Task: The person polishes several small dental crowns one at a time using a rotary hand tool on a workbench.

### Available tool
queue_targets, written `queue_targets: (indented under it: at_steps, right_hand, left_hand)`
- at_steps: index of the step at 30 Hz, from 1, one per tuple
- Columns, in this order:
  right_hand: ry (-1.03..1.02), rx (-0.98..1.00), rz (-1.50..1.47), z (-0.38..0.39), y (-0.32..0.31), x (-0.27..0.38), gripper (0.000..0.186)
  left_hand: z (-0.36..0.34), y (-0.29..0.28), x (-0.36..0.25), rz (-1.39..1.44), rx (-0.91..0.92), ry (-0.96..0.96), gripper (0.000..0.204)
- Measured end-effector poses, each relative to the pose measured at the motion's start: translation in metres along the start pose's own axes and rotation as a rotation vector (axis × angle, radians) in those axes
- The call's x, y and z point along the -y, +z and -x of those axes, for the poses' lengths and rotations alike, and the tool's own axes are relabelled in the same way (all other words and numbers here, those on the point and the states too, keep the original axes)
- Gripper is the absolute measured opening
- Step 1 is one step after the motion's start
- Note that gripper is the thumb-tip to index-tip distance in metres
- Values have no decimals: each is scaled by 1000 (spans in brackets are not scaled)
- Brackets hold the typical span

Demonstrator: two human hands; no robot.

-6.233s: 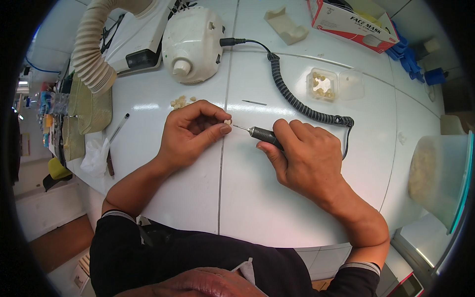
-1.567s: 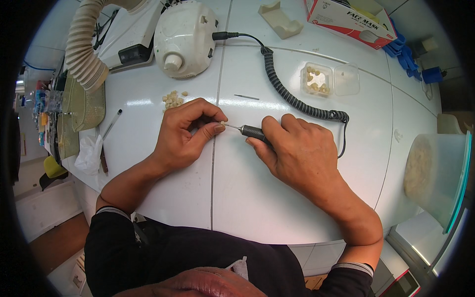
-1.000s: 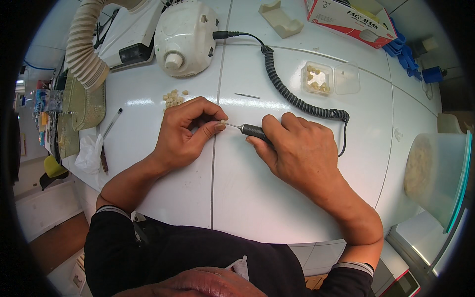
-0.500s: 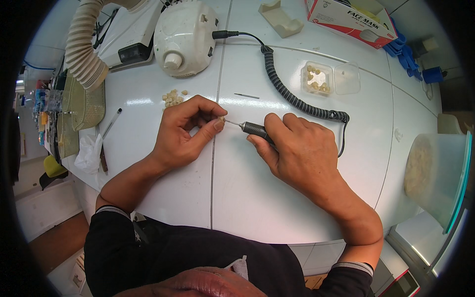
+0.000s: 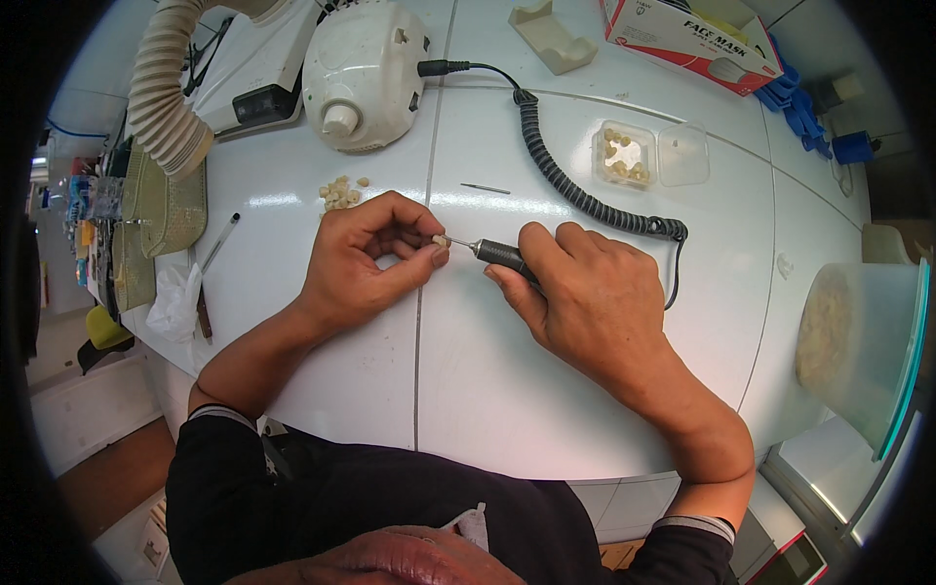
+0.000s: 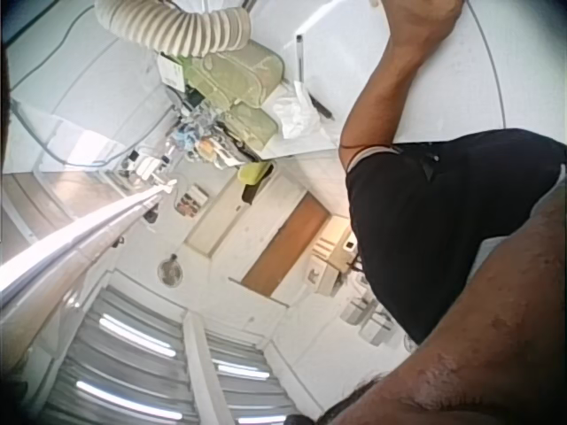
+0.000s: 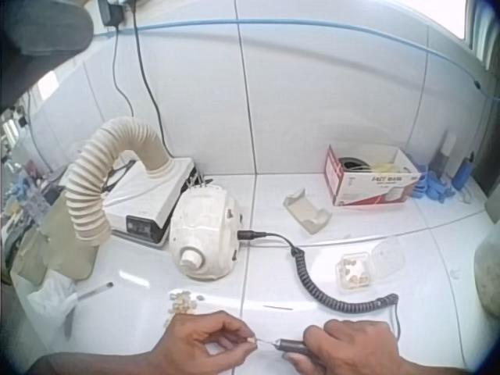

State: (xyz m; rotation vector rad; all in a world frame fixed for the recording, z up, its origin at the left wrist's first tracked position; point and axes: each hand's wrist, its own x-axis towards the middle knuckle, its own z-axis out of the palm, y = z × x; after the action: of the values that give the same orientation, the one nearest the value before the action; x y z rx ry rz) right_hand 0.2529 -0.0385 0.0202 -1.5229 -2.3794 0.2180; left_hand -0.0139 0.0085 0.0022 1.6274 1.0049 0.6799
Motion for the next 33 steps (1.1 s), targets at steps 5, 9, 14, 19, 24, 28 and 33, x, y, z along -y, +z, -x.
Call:
queue_targets:
  at_steps: [5, 9, 14, 19, 24, 28, 33]
  right_hand:
    - [1, 6, -2, 0, 0, 1, 39]
    - [4, 7, 10, -1, 0, 2, 39]
    - [13, 8, 24, -1, 1, 3, 38]
    - [-1, 21, 19, -1, 0, 2, 39]
    - [-5, 25, 21, -1, -1, 1, 38]
    - [-7, 34, 18, -1, 0, 1, 38]
    - [-11, 33, 11, -2, 0, 1, 37]
  left_hand:
    - [0, -1, -1, 24, 10, -19, 18]
    - [1, -1, 0, 21, 15, -31, 17]
    - [0, 0, 0, 4, 11, -19, 16]
    - [0, 1, 0, -3, 8, -15, 16]
    - [0, 1, -1, -11, 12, -3, 17]
    - [0, 2, 0, -17, 8, 2, 18]
    - [1, 1, -1, -49, 10, 9, 18]
